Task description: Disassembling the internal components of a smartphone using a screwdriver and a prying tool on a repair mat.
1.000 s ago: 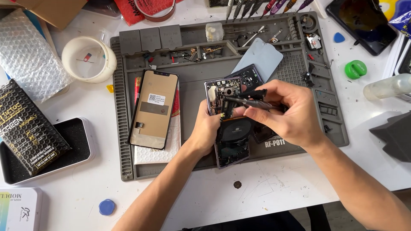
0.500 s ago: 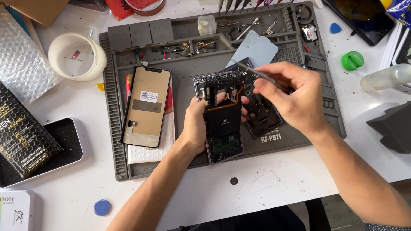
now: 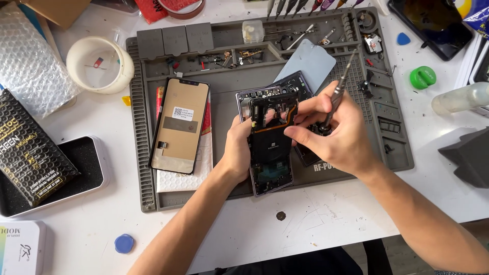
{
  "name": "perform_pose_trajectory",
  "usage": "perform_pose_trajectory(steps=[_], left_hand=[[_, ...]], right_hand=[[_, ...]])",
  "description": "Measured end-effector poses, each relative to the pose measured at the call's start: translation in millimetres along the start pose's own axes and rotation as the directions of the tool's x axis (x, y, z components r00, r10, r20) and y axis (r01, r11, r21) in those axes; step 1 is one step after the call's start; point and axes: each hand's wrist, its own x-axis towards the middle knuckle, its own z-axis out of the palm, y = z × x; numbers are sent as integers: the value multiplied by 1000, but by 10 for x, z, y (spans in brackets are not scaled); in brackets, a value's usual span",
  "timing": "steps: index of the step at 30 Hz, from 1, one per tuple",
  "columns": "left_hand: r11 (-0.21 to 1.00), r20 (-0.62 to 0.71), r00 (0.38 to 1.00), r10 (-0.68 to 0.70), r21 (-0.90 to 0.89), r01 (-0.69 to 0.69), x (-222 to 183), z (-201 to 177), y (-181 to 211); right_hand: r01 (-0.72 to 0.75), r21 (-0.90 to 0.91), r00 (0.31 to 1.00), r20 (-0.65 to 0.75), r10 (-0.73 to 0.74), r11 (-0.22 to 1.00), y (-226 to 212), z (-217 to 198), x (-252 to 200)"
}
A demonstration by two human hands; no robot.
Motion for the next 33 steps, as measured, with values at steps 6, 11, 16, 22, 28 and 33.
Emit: perform_pose_trajectory(steps=[6, 11, 16, 22, 28, 33], left_hand=[[972, 43, 994, 96, 212, -103, -47, 44, 57], [994, 54, 996, 72, 78, -76, 5, -1, -2], [999, 50, 998, 34, 35, -36, 24, -34, -34], [995, 128, 987, 93, -44, -88, 43, -60, -61], [992, 53, 997, 56, 106, -61, 14, -12, -2], [996, 122, 992, 39, -86, -28, -24, 6, 18]], right_hand=[[-143, 307, 989, 76, 125, 941, -27, -17, -20], [-135, 400, 989, 106, 101, 906, 9, 0, -49], [-171, 448, 984, 129, 125, 877, 68, -40, -69], [-152, 403, 988, 85, 129, 902, 60, -28, -67], [-62, 270, 998, 3, 63, 961, 74, 41, -12], [5, -31, 1000, -16, -6, 1000, 116, -45, -20]])
